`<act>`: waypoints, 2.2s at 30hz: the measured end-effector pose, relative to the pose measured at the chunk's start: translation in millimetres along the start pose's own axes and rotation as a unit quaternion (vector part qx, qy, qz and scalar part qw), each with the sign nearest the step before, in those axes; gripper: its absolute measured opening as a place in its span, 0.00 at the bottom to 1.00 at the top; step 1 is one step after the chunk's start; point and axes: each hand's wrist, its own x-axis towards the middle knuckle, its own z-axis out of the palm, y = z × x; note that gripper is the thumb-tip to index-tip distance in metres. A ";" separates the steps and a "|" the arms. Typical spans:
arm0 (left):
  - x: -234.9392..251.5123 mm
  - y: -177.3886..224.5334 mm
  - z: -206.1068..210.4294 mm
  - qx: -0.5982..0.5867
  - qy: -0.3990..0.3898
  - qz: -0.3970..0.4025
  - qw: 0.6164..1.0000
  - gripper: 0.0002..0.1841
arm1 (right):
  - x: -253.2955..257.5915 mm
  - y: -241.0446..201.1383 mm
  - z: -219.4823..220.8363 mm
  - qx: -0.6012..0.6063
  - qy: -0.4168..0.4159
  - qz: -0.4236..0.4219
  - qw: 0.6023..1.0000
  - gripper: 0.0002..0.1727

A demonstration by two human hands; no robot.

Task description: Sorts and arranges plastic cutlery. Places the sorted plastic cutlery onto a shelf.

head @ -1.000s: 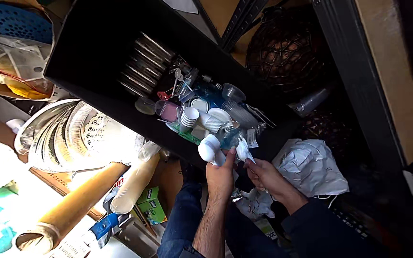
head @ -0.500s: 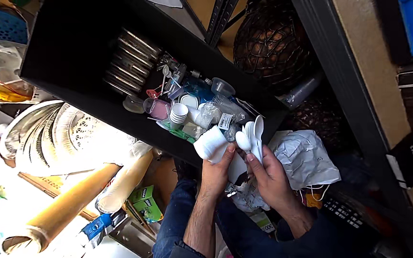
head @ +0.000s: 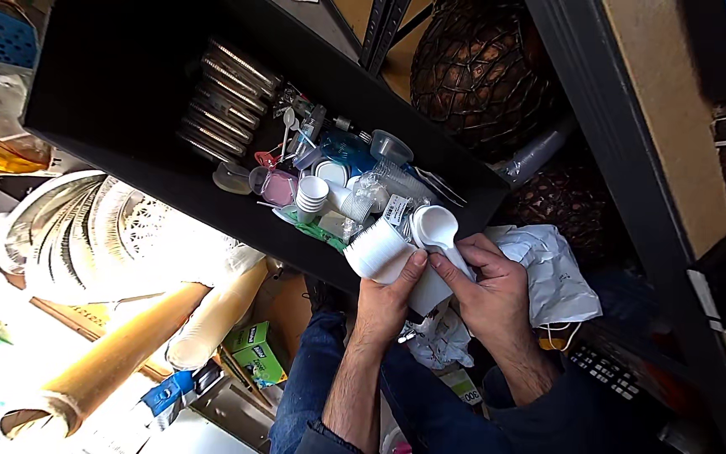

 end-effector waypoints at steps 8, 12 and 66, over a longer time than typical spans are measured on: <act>-0.5 4.6 -4.3 0.013 -0.048 -0.054 0.997 0.15 | 8.7 -7.3 -9.7 0.081 -0.074 0.108 0.988 0.07; -1.6 7.5 -7.1 0.065 -0.068 -0.072 0.993 0.12 | 14.6 -8.9 -13.4 0.034 -0.084 0.106 0.990 0.11; 10.1 13.4 -16.4 0.024 0.021 0.001 0.999 0.22 | 24.7 9.2 -5.6 -0.298 -0.300 -0.151 0.893 0.40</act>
